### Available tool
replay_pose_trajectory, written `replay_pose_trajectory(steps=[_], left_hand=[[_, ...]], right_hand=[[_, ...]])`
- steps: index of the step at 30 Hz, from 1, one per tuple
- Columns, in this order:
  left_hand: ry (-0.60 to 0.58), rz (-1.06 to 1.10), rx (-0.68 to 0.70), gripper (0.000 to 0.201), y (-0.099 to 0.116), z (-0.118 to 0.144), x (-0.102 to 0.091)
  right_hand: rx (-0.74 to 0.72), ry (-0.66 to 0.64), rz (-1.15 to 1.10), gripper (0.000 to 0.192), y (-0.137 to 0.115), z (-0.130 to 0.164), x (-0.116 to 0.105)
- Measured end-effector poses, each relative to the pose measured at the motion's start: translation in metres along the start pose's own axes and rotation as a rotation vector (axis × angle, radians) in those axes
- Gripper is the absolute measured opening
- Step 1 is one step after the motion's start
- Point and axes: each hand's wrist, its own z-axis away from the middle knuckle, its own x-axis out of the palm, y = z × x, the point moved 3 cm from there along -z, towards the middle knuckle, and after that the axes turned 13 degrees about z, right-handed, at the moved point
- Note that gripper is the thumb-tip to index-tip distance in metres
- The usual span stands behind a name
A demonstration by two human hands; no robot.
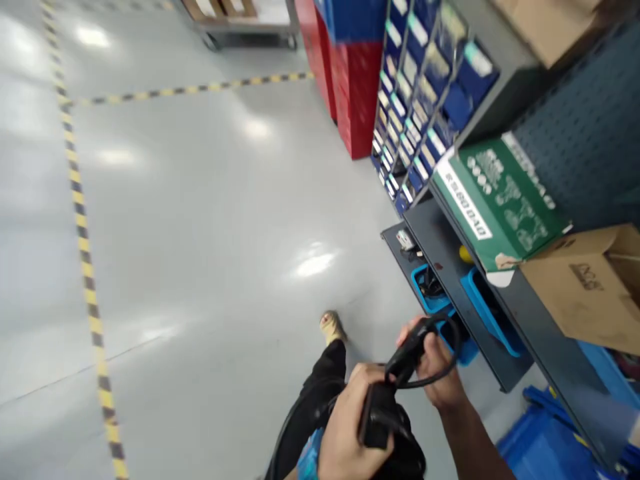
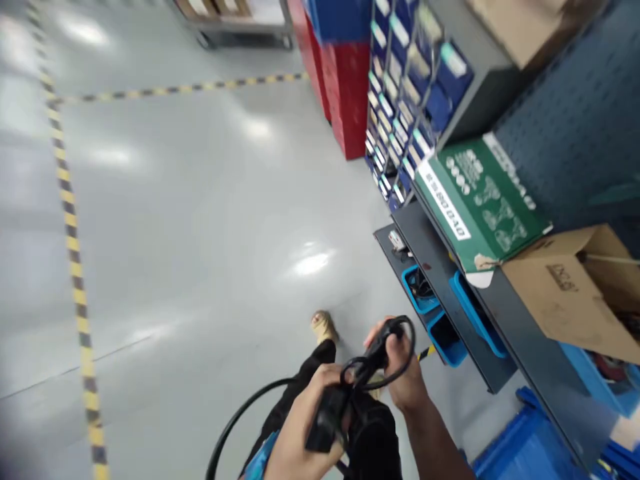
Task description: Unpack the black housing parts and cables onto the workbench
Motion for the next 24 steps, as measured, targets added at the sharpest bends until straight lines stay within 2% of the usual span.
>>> replay_pose_trajectory(steps=[2, 4, 8, 11, 14, 18, 21, 24], left_hand=[[0.069, -0.066, 0.087, 0.040, 0.046, 0.005, -0.023], [0.106, 0.018, 0.055, 0.046, 0.083, 0.007, -0.049], [0.058, 0.390, -0.125, 0.058, 0.138, 0.011, -0.099], [0.065, 0.500, -0.216, 0.061, 0.171, 0.012, -0.128], [0.066, 0.522, -0.246, 0.064, 0.195, 0.008, -0.142], [0.092, 0.426, -0.271, 0.050, 0.213, -0.014, -0.152], [0.136, 0.385, -0.303, 0.043, 0.223, -0.047, -0.165], [0.201, 0.402, -0.299, 0.054, 0.243, -0.098, -0.184]], right_hand=[[0.175, -0.015, -0.035, 0.049, -0.014, 0.003, 0.052], [0.276, -0.029, -0.092, 0.053, -0.026, 0.002, 0.106], [0.236, -0.114, -0.113, 0.056, -0.053, -0.008, 0.202], [0.219, -0.146, -0.086, 0.060, -0.073, -0.020, 0.253], [0.194, -0.157, 0.000, 0.061, -0.087, -0.036, 0.284], [0.101, -0.102, 0.288, 0.061, -0.100, -0.070, 0.299], [-0.010, -0.092, 0.414, 0.058, -0.112, -0.113, 0.306], [0.005, -0.129, 0.413, 0.058, -0.127, -0.171, 0.319]])
